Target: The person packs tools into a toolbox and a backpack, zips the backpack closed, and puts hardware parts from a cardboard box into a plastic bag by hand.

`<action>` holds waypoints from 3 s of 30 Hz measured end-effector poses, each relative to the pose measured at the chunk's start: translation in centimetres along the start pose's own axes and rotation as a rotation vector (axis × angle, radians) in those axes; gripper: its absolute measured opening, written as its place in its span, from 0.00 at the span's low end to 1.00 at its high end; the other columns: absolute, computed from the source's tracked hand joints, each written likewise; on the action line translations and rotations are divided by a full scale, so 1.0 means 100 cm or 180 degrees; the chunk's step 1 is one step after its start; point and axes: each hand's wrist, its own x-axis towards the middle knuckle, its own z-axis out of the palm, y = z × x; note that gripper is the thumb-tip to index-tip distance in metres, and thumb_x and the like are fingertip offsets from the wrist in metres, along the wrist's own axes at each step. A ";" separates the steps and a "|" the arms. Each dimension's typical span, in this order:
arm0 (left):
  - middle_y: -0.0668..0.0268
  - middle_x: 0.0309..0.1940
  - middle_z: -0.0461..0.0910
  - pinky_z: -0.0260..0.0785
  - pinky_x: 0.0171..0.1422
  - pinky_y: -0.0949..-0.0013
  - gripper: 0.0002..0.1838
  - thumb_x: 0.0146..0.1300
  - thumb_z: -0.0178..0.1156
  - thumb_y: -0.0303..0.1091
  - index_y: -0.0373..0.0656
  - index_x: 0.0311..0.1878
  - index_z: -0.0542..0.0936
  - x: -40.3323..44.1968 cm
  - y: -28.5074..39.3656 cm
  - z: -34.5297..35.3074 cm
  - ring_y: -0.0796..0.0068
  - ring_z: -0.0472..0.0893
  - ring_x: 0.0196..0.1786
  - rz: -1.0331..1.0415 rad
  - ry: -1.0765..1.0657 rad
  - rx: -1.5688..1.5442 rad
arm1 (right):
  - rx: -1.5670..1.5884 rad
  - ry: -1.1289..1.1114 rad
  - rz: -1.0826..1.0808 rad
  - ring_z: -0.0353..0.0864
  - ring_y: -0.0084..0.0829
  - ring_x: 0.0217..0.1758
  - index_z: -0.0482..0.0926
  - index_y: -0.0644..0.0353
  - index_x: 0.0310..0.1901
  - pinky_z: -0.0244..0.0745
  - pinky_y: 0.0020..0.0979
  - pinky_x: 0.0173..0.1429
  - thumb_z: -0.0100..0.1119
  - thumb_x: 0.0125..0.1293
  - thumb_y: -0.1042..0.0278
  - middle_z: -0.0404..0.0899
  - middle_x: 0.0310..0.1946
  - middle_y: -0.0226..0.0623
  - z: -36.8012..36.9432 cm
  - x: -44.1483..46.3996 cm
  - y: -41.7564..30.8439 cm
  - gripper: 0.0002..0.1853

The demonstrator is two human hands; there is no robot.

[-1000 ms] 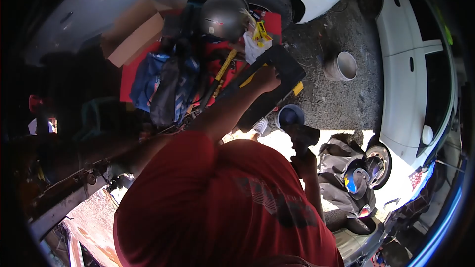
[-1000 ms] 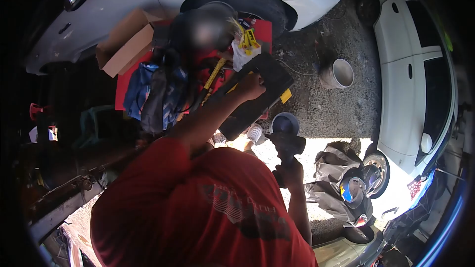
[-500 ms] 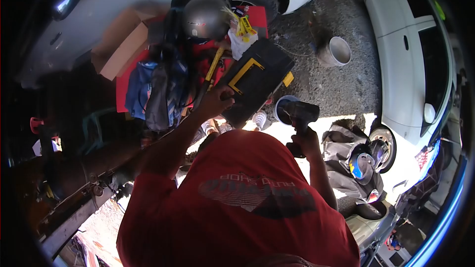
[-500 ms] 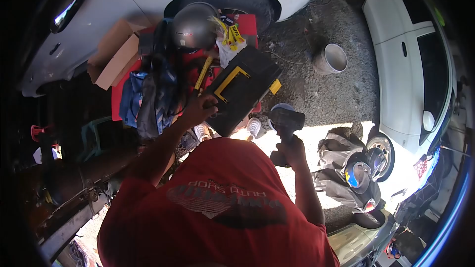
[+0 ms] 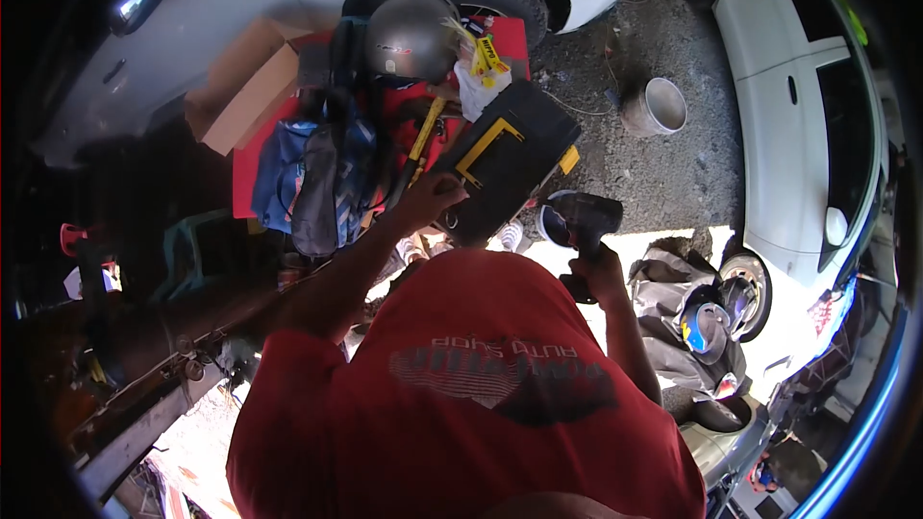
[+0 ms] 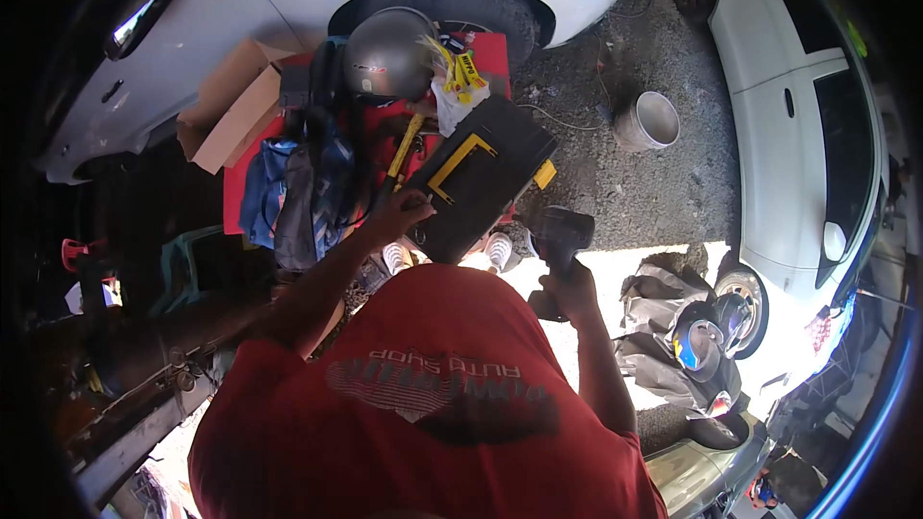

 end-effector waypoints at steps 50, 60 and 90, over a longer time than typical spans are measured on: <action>0.46 0.48 0.86 0.73 0.60 0.59 0.27 0.55 0.70 0.42 0.35 0.55 0.84 0.049 0.060 -0.182 0.53 0.86 0.54 -0.0115 0.0785 0.2164 | 0.2388 -0.0106 0.0483 0.87 0.34 0.36 0.83 0.69 0.46 0.82 0.34 0.40 0.69 0.64 0.64 0.85 0.36 0.42 0.118 0.123 -0.074 0.15; 0.42 0.53 0.83 0.72 0.65 0.54 0.28 0.56 0.68 0.47 0.36 0.55 0.84 0.069 0.025 -0.197 0.44 0.82 0.59 -0.0248 0.0963 0.2662 | 0.0288 0.1096 0.0145 0.85 0.54 0.51 0.75 0.71 0.57 0.79 0.45 0.55 0.65 0.64 0.54 0.84 0.49 0.57 0.150 0.209 -0.047 0.29; 0.43 0.49 0.84 0.74 0.62 0.52 0.24 0.57 0.68 0.44 0.36 0.53 0.84 0.027 0.103 -0.155 0.43 0.83 0.56 -0.0142 0.0978 0.2820 | 0.0620 0.1650 0.0259 0.83 0.54 0.56 0.72 0.72 0.54 0.77 0.46 0.61 0.61 0.65 0.54 0.82 0.51 0.60 0.193 0.186 -0.069 0.27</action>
